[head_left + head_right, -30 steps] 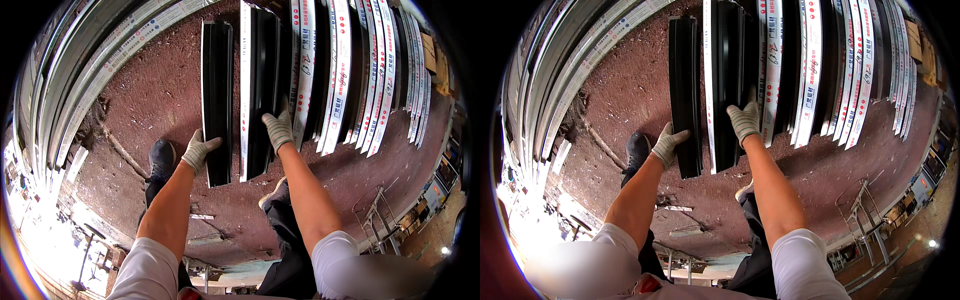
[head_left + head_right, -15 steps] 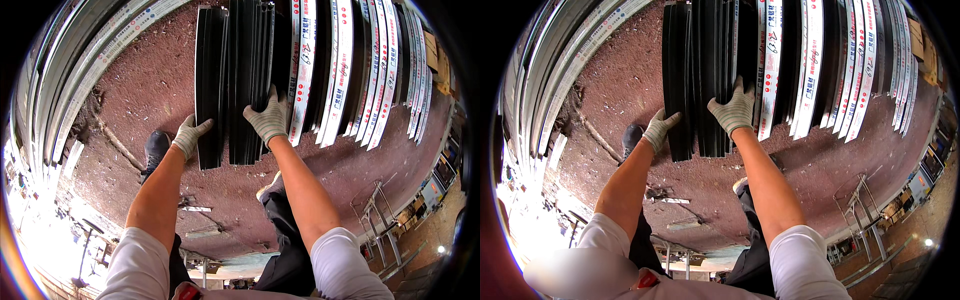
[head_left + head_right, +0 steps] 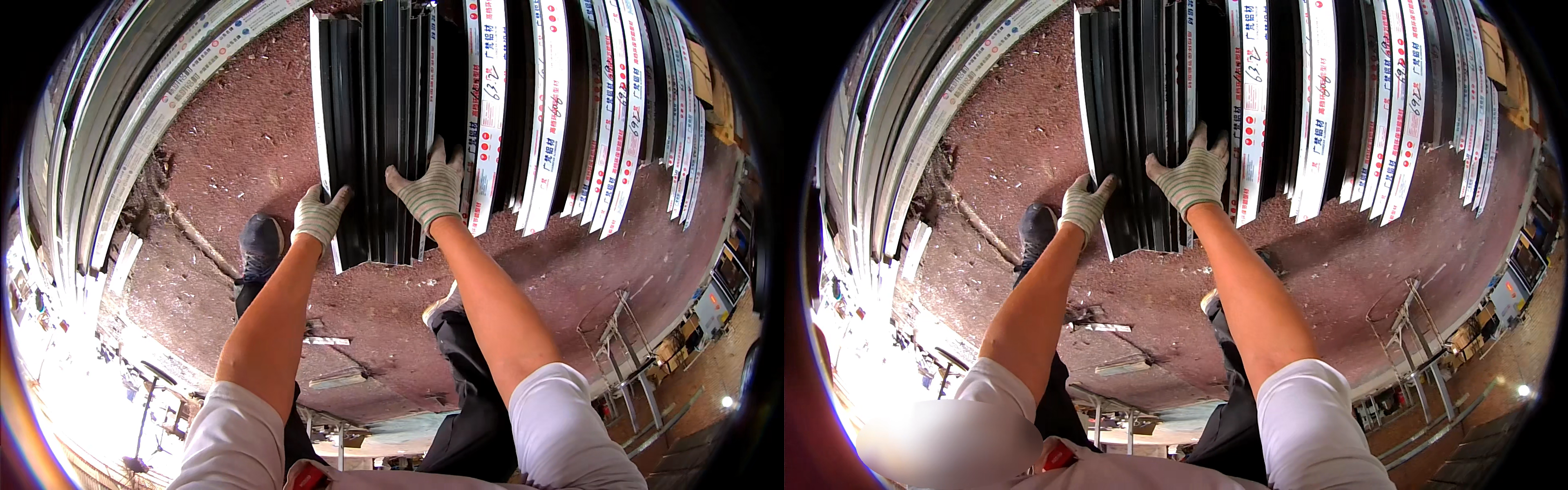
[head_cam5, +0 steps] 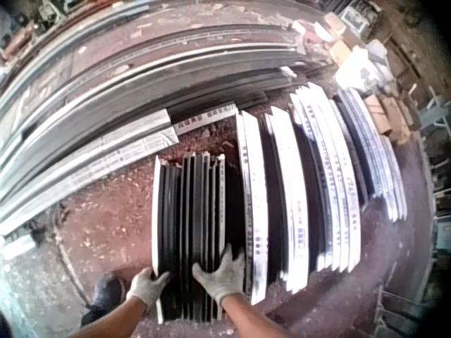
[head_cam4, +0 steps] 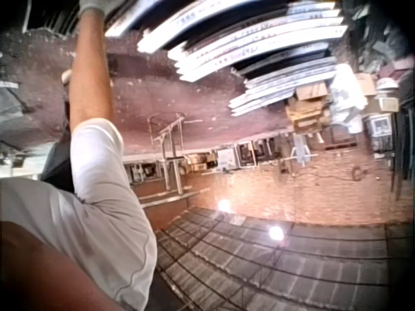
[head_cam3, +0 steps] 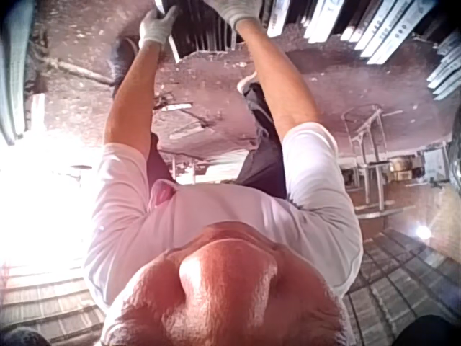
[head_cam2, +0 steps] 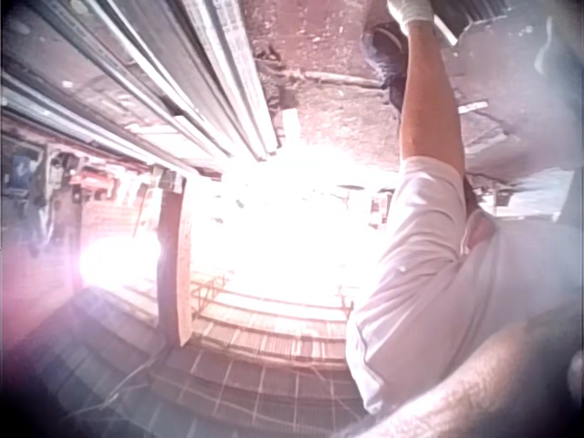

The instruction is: The person repeatedly picks up long black metal profiles from a workbench, carries them to a nearby stack, and places them on top. The person continues this cycle, handling one profile at a time and building a neat pile on the floor.

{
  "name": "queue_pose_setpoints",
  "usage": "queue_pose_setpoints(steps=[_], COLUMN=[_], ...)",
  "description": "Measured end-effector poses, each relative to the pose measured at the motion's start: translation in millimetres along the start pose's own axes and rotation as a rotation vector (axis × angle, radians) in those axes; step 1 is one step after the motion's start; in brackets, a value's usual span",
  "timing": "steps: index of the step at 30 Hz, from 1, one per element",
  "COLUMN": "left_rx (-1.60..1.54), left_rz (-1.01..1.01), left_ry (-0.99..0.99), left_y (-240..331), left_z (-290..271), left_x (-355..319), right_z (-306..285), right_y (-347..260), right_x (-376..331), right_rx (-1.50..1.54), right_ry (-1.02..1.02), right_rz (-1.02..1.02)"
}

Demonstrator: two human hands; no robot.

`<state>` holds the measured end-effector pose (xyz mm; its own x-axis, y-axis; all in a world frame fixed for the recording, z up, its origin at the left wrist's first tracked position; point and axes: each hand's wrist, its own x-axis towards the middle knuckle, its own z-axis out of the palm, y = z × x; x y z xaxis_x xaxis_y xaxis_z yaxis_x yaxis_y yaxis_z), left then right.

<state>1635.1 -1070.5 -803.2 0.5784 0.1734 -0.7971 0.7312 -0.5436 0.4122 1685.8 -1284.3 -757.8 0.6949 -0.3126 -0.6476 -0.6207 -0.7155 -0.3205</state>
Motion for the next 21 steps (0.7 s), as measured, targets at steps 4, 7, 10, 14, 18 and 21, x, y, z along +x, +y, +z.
queue_pose_setpoints(steps=[4,7,10,14,18,21], left_rx=[0.148,0.116,0.114,0.094,0.186,0.203], left_rz=[0.041,0.089,0.102,0.12,0.084,0.05], left_ry=[-0.059,-0.084,-0.091,-0.107,-0.075,-0.067], left_y=[9.5,6.2,6.2,6.0,5.6,5.4], left_z=[-8.2,-11.9,-13.6,-5.9,-8.4,-5.6], left_x=[3.4,3.2,2.0,4.9,7.2,8.3], right_z=[-2.0,-3.1,-9.8,-2.3,0.7,3.4], right_y=[6.3,18.8,33.8,80.9,78.2,78.2], right_x=[1.9,3.7,2.9,16.9,19.7,21.5], right_rx=[0.044,0.182,0.303,0.525,0.582,0.708], right_ry=[0.01,0.052,0.067,0.117,0.017,-0.06], right_rz=[-0.045,-0.116,-0.169,-0.196,-0.059,0.05])
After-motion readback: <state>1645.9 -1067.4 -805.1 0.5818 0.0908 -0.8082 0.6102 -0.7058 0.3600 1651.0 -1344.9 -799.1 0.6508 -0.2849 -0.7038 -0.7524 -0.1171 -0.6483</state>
